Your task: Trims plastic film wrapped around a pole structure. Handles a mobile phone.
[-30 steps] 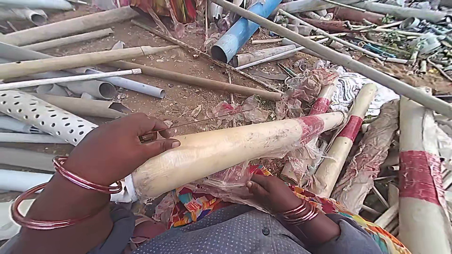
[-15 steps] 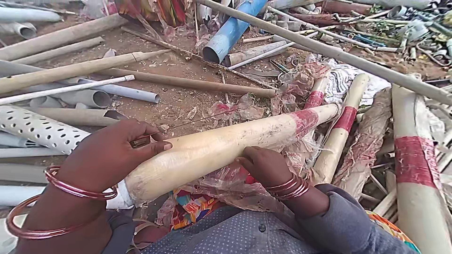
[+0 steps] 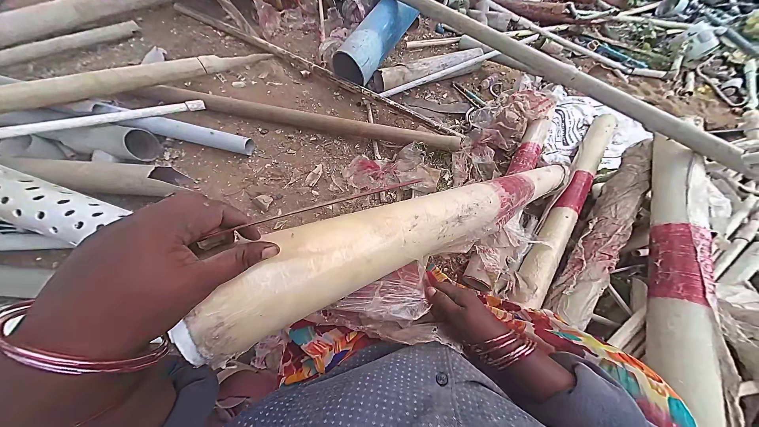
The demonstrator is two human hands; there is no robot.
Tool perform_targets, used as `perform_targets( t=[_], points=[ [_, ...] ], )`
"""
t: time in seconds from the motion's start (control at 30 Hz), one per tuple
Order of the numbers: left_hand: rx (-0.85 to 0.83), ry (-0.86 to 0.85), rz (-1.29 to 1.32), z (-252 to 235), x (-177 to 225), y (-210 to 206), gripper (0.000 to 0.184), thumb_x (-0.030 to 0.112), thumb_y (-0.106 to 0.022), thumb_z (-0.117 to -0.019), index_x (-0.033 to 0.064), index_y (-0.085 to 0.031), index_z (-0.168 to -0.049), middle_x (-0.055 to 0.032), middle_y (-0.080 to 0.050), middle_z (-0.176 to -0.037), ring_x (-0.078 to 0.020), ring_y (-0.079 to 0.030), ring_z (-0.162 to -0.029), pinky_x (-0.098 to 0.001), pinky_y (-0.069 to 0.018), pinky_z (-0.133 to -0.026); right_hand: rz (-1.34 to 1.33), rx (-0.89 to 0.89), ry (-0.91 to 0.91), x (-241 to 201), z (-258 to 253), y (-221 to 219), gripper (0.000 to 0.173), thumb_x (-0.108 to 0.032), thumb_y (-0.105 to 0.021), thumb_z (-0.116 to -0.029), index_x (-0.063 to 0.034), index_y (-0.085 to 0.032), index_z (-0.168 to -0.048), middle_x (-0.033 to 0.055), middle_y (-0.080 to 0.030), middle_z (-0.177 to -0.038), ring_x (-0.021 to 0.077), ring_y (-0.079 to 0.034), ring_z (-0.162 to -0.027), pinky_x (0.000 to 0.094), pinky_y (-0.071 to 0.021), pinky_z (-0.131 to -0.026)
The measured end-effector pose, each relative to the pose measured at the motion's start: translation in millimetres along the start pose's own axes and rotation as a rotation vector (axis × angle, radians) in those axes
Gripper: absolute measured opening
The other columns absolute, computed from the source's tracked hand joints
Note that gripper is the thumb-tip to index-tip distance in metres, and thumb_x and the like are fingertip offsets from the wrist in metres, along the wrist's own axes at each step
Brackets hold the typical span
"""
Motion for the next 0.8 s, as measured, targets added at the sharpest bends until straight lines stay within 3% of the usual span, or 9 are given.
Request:
perform_targets(
  t=[0.13,0.2,0.27,0.3,0.4,0.47,0.53,0.67,0.8],
  points=[
    [0.024,-0.042,0.000,-3.1,-1.5,-1.3,0.036,0.045,-0.070,-0.0875,0.0099,-0.071,-0.095,-0.0059,-0.062,-0.095,-0.0230,-0.060,-0.086,-0.0509,-0.0452,-0.071,-0.079,0.014,0.047,1.2,-3.7,15.5,0.027,-0.024,-0.049,-0.1083,-0.0080,-0.063,-0.091,-0.0105,-0.052,-0.066,-0.0039,-0.049,-0.058,0.0172,-0.0437,-0.060],
    [0.024,-0.037,-0.002,-2.7,-1.0,-1.1,0.037,0.045,-0.070,-0.0878,0.0092,-0.072,-0.097,-0.0071,-0.062,-0.096,-0.0245,-0.060,-0.086,-0.0523,-0.0450,-0.071,-0.051,0.163,0.096,0.8,-5.1,25.1,0.028,-0.025,-0.051,-0.1072,-0.0041,-0.067,-0.099,-0.0075,-0.055,-0.070,-0.0014,-0.051,-0.061,0.0208,-0.0466,-0.063],
    [0.015,-0.033,0.008,-2.8,1.7,-0.1,0.033,0.039,-0.072,-0.0887,0.0067,-0.072,-0.098,-0.0089,-0.062,-0.095,-0.0268,-0.060,-0.086,-0.0541,-0.0452,-0.071,0.040,0.330,0.153,-6.2,-6.7,33.2,0.029,-0.029,-0.050,-0.1076,-0.0073,-0.066,-0.099,-0.0096,-0.055,-0.070,-0.0035,-0.052,-0.060,0.0184,-0.0474,-0.061],
    [0.017,-0.036,0.007,-3.2,1.8,-0.4,0.032,0.037,-0.072,-0.0885,0.0068,-0.071,-0.098,-0.0084,-0.061,-0.094,-0.0260,-0.060,-0.084,-0.0529,-0.0448,-0.070,0.143,0.387,0.188,-11.9,-7.4,36.7,0.031,-0.034,-0.052,-0.1058,-0.0078,-0.067,-0.097,-0.0072,-0.056,-0.071,0.0004,-0.053,-0.061,0.0232,-0.0466,-0.061],
    [0.018,-0.042,0.000,-4.1,0.1,-1.1,0.035,0.041,-0.071,-0.0874,0.0078,-0.072,-0.097,-0.0069,-0.060,-0.092,-0.0247,-0.059,-0.083,-0.0521,-0.0445,-0.069,0.520,0.427,0.333,-36.1,-9.9,33.8,0.044,-0.043,-0.064,-0.0978,-0.0003,-0.070,-0.092,0.0129,-0.066,-0.077,0.0282,-0.064,-0.068,0.0499,-0.0488,-0.061],
    [0.012,-0.038,-0.009,-4.3,0.6,-0.6,0.037,0.044,-0.069,-0.0874,0.0091,-0.072,-0.098,-0.0059,-0.061,-0.093,-0.0237,-0.060,-0.083,-0.0518,-0.0455,-0.069,0.710,0.515,0.489,-41.8,-19.8,22.8,0.046,-0.046,-0.068,-0.0925,-0.0009,-0.068,-0.082,0.0143,-0.065,-0.070,0.0315,-0.066,-0.062,0.0493,-0.0489,-0.053],
    [0.021,-0.035,-0.003,-4.0,0.9,-1.1,0.036,0.044,-0.068,-0.0877,0.0102,-0.072,-0.097,-0.0052,-0.061,-0.094,-0.0226,-0.061,-0.083,-0.0509,-0.0462,-0.069,0.811,0.579,0.579,-46.7,-28.0,14.5,0.041,-0.038,-0.071,-0.0894,0.0000,-0.066,-0.075,0.0157,-0.065,-0.067,0.0333,-0.068,-0.060,0.0479,-0.0491,-0.050],
    [0.034,-0.028,-0.011,-3.1,-2.9,-2.5,0.039,0.049,-0.066,-0.0865,0.0124,-0.072,-0.096,-0.0033,-0.062,-0.094,-0.0204,-0.061,-0.085,-0.0497,-0.0472,-0.071,0.821,0.510,0.623,-50.4,-28.8,15.8,0.025,-0.019,-0.066,-0.0948,-0.0004,-0.068,-0.079,0.0169,-0.067,-0.073,0.0349,-0.070,-0.066,0.0502,-0.0523,-0.055],
    [0.035,0.003,0.075,-2.0,-3.3,-3.0,0.032,0.036,-0.074,-0.0867,0.0045,-0.071,-0.093,-0.0043,-0.061,-0.089,-0.0159,-0.059,-0.082,-0.0390,-0.0464,-0.073,0.807,0.604,0.685,-38.5,-31.2,28.4,0.026,-0.015,-0.060,-0.0933,-0.0025,-0.064,-0.071,0.0135,-0.064,-0.064,0.0303,-0.066,-0.058,0.0459,-0.0468,-0.052]
  ],
)
Point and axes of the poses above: each hand's wrist, its own z-axis away from the middle knuckle, its own y-axis out of the back of the hand, x = y × z, the point moved 1 cm from there along -z, towards the middle knuckle
